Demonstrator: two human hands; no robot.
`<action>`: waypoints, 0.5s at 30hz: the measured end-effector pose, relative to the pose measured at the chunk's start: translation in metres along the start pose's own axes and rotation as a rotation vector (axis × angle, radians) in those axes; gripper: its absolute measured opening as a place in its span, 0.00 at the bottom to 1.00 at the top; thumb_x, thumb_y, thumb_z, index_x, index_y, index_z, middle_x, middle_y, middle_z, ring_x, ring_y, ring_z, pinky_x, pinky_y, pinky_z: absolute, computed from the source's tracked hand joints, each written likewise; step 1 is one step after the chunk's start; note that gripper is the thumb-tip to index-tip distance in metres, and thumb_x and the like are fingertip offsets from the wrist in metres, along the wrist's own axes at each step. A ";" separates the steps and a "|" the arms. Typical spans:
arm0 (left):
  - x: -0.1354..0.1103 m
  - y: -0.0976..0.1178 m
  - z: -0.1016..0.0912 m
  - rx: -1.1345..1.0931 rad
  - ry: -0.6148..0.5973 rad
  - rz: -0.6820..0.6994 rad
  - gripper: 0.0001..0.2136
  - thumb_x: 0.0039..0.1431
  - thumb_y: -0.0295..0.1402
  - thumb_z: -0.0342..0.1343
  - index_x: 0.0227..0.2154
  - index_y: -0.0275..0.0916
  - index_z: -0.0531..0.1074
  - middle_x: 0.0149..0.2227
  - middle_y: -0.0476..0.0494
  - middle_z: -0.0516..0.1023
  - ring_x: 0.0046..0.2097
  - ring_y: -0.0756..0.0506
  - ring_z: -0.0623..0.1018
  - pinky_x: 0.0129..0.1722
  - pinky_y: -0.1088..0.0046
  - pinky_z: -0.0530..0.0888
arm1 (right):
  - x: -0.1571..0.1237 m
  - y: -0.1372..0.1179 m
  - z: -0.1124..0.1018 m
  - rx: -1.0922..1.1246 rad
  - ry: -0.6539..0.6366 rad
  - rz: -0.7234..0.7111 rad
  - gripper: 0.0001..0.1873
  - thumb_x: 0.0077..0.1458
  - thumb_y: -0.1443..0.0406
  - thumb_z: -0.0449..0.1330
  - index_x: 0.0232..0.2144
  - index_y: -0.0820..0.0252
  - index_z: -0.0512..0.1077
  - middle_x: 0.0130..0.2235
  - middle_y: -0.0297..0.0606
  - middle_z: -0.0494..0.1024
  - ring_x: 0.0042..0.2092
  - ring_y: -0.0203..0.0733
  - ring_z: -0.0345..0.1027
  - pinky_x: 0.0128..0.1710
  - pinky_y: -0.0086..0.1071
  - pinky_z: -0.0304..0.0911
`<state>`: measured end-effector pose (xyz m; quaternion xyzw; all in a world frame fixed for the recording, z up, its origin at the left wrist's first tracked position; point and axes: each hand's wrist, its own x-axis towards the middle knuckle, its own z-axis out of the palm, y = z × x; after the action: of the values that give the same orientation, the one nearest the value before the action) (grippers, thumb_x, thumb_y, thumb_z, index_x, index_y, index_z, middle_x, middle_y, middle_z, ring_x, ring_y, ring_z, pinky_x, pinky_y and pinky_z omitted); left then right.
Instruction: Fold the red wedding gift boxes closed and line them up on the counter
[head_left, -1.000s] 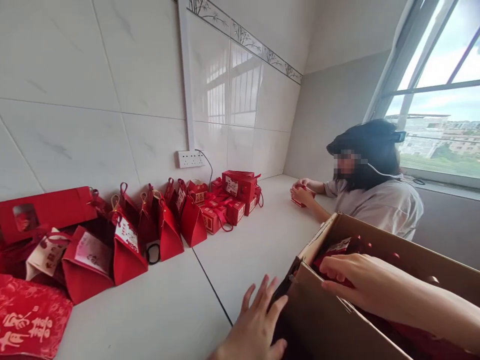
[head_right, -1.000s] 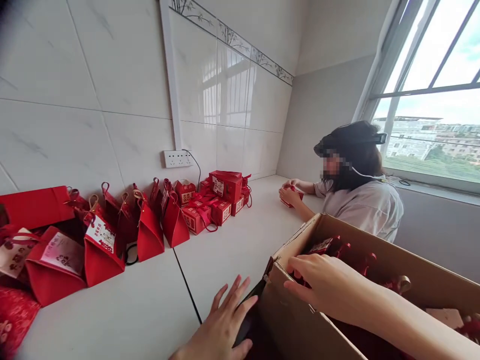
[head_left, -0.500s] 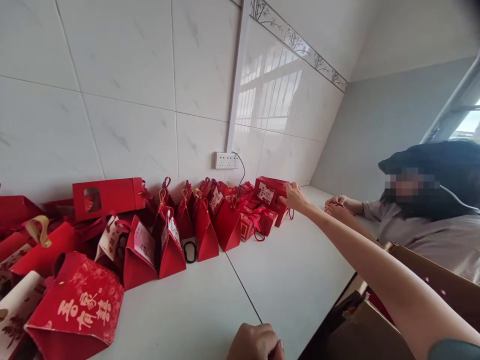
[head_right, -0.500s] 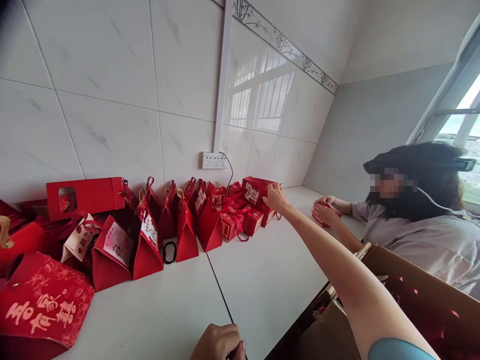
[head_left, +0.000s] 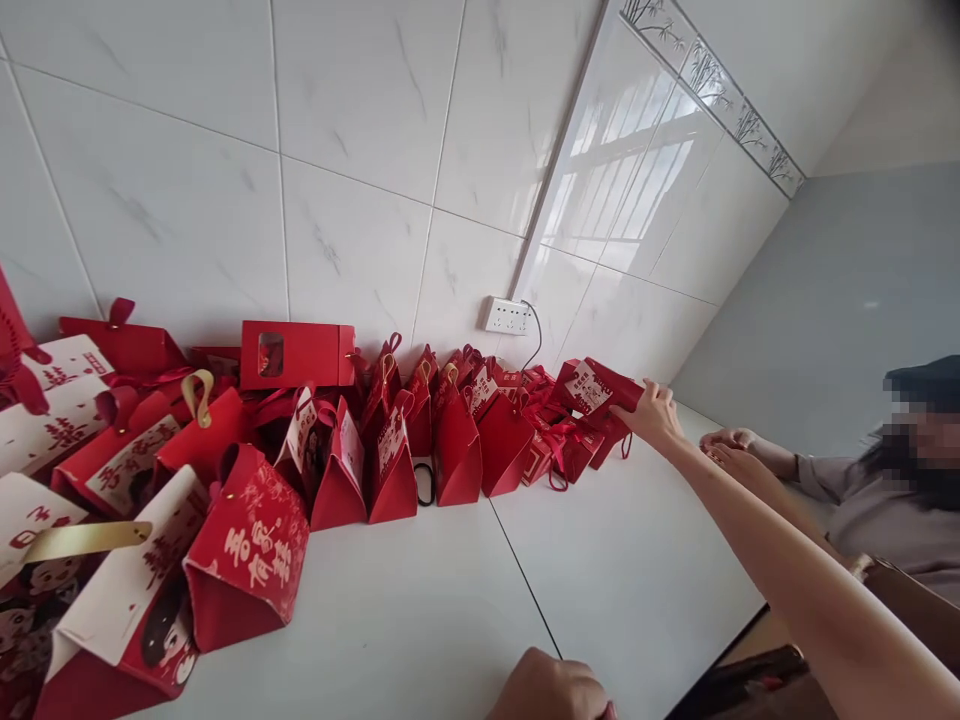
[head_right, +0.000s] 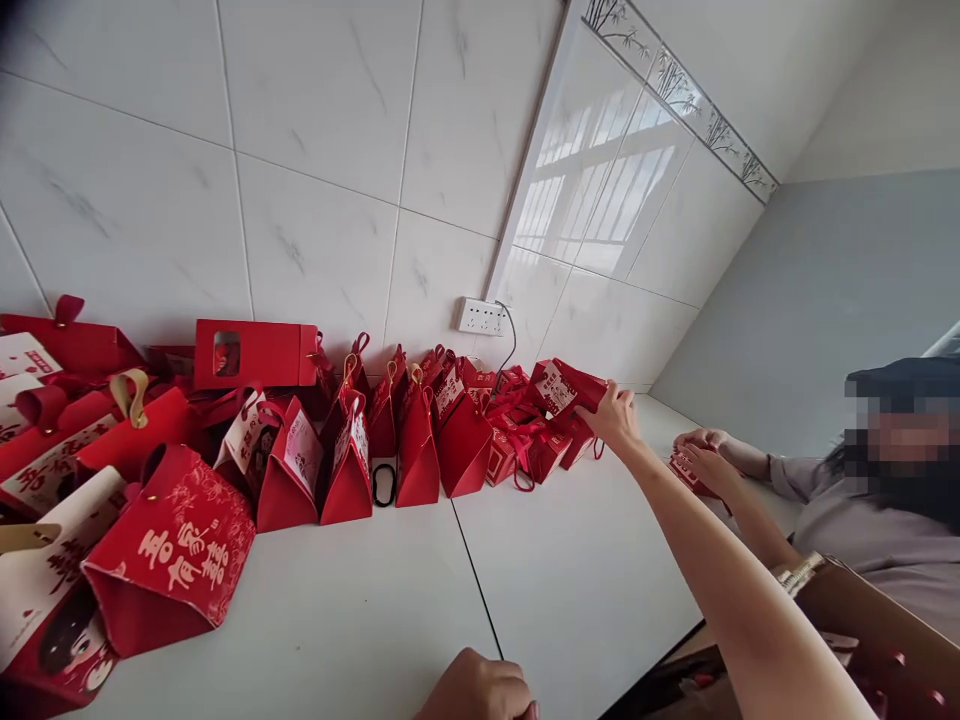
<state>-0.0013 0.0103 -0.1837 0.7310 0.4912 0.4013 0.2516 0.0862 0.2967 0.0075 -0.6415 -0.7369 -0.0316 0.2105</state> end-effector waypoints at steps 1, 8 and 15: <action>-0.001 0.003 -0.004 -0.076 0.022 -0.029 0.15 0.45 0.24 0.51 0.14 0.36 0.48 0.16 0.54 0.52 0.17 0.56 0.49 0.18 0.76 0.48 | -0.010 0.002 -0.007 0.038 0.039 0.005 0.51 0.47 0.46 0.60 0.63 0.69 0.46 0.57 0.62 0.57 0.59 0.67 0.56 0.55 0.50 0.58; 0.010 0.009 -0.030 -0.503 0.494 -0.234 0.17 0.61 0.44 0.42 0.21 0.40 0.59 0.17 0.52 0.58 0.20 0.51 0.60 0.20 0.76 0.55 | -0.156 0.004 -0.003 0.824 0.207 -0.006 0.41 0.44 0.44 0.60 0.55 0.59 0.59 0.51 0.50 0.68 0.51 0.54 0.67 0.51 0.47 0.65; -0.020 0.010 -0.104 -0.475 0.709 -0.136 0.31 0.52 0.62 0.45 0.46 0.39 0.65 0.51 0.37 0.70 0.55 0.39 0.69 0.54 0.61 0.66 | -0.309 -0.004 0.069 0.862 -0.211 -0.273 0.29 0.53 0.48 0.57 0.51 0.58 0.62 0.48 0.49 0.75 0.50 0.56 0.70 0.51 0.53 0.66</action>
<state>-0.0867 -0.0148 -0.1258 0.4359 0.4881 0.7120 0.2545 0.0912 0.0298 -0.1626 -0.3924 -0.7779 0.3158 0.3758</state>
